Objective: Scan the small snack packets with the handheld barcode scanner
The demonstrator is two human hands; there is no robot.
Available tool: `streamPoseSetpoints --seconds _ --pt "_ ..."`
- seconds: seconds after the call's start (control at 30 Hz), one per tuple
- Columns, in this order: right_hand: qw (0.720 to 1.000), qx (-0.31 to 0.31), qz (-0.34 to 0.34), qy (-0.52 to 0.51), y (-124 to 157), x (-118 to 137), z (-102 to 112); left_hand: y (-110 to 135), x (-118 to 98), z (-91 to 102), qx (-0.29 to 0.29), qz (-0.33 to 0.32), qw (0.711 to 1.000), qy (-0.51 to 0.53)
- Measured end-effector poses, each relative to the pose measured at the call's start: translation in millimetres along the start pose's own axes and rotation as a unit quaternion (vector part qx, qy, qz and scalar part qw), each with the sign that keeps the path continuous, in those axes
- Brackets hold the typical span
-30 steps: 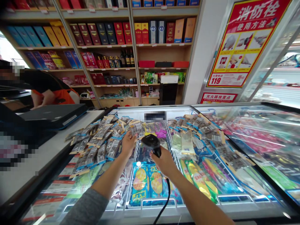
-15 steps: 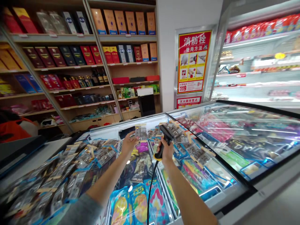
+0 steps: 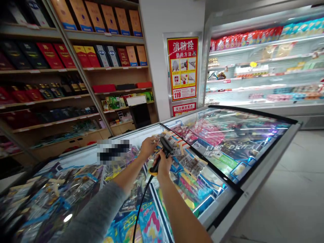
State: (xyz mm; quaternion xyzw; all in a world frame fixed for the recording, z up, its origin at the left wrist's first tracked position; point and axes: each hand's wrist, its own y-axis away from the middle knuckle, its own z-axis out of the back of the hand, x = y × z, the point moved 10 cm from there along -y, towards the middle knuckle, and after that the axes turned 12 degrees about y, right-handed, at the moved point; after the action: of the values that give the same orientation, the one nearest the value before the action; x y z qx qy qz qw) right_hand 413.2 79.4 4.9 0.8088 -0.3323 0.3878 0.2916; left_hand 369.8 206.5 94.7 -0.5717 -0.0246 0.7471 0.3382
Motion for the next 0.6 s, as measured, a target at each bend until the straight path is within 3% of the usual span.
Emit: streamPoseSetpoints --seconds 0.13,0.23,0.3,0.43,0.6 --pt "1.0 0.013 0.015 -0.003 8.3 4.4 -3.1 22.2 -7.6 42.1 -0.018 0.018 1.0 0.003" --pt "0.998 0.049 0.028 0.016 19.3 5.1 -9.3 58.2 -12.1 97.2 -0.014 0.023 1.0 0.008" --pt "0.996 0.077 0.028 0.038 29.7 0.8 -14.5 91.2 -9.5 148.6 -0.035 0.041 0.999 -0.001" --pt "0.98 0.163 0.047 0.1 62.3 -15.9 -36.4 168.5 3.2 270.4 -0.124 0.094 0.986 -0.058" --pt "0.957 0.255 0.032 0.134 133.7 -54.8 -83.0 261.5 22.0 408.9 -0.228 0.177 0.947 -0.138"
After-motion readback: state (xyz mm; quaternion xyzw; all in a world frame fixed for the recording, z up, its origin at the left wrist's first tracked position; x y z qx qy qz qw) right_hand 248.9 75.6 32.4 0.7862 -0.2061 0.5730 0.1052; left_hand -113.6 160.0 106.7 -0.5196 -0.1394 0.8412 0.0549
